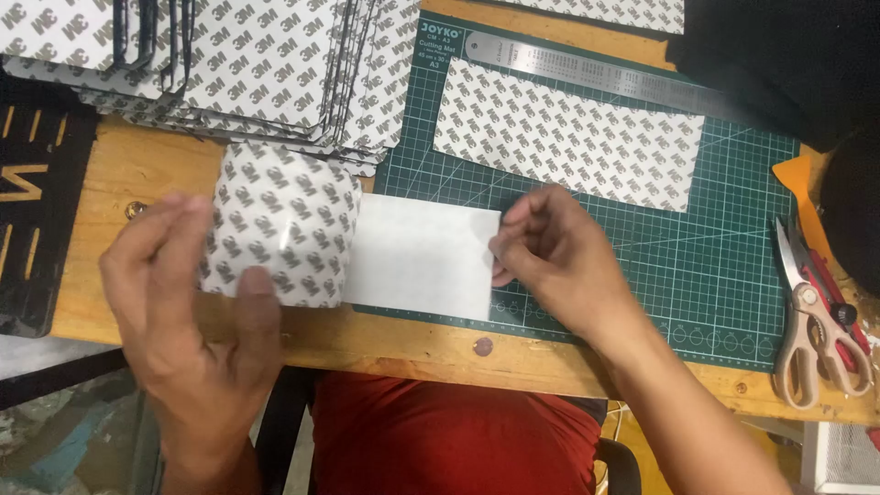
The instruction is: Cutting a strip of adhesive material from a roll and peeling the backing
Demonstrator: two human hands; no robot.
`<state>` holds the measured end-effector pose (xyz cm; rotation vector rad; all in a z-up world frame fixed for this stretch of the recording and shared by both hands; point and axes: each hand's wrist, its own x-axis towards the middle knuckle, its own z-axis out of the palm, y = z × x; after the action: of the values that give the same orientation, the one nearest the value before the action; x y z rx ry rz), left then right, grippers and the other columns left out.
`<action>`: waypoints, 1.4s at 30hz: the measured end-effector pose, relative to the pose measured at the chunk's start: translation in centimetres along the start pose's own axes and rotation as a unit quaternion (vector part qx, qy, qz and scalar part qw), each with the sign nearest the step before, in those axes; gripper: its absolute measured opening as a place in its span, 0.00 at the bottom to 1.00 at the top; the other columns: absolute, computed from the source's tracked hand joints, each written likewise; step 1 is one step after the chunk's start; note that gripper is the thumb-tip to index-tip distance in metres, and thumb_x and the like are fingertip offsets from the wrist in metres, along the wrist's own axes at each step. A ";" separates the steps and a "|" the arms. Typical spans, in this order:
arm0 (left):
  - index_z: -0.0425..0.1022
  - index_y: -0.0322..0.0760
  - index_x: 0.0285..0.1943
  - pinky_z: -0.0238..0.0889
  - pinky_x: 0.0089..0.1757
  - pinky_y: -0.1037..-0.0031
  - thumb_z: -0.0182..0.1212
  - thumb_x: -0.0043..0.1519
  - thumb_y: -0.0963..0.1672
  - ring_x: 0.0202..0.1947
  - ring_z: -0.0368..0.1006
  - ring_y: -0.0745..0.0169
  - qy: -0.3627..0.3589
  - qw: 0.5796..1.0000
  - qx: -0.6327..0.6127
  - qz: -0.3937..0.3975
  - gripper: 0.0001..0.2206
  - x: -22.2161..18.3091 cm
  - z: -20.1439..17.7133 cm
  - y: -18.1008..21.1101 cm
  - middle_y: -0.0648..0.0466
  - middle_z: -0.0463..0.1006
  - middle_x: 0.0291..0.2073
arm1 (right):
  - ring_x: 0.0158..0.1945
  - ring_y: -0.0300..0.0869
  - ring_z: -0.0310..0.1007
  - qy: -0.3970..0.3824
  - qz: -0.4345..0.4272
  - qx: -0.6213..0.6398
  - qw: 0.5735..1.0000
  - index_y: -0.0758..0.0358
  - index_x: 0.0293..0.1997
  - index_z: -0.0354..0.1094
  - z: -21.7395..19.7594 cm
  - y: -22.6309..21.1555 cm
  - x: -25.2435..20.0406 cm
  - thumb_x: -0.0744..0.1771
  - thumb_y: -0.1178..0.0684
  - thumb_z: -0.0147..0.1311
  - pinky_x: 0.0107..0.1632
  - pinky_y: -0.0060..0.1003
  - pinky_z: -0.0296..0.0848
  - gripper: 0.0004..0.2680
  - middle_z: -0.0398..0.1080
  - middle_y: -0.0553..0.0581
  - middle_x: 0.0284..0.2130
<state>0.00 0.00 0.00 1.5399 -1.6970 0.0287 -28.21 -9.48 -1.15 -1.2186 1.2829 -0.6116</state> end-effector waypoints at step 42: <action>0.57 0.26 0.70 0.60 0.75 0.41 0.67 0.66 0.49 0.72 0.57 0.37 0.019 0.995 -0.079 0.050 0.32 -0.9 2.9 -1.1 0.37 0.57 0.66 | 0.21 0.43 0.65 0.198 -0.018 -0.058 0.978 0.65 0.46 0.59 -11.7 5.9 -5.1 0.70 0.68 0.51 0.25 0.32 0.65 0.06 0.67 0.61 0.28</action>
<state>-0.77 -1.05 -2.97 1.3291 -1.7030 -0.0229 -42.01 -6.95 -2.76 -1.2555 1.6496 -0.8450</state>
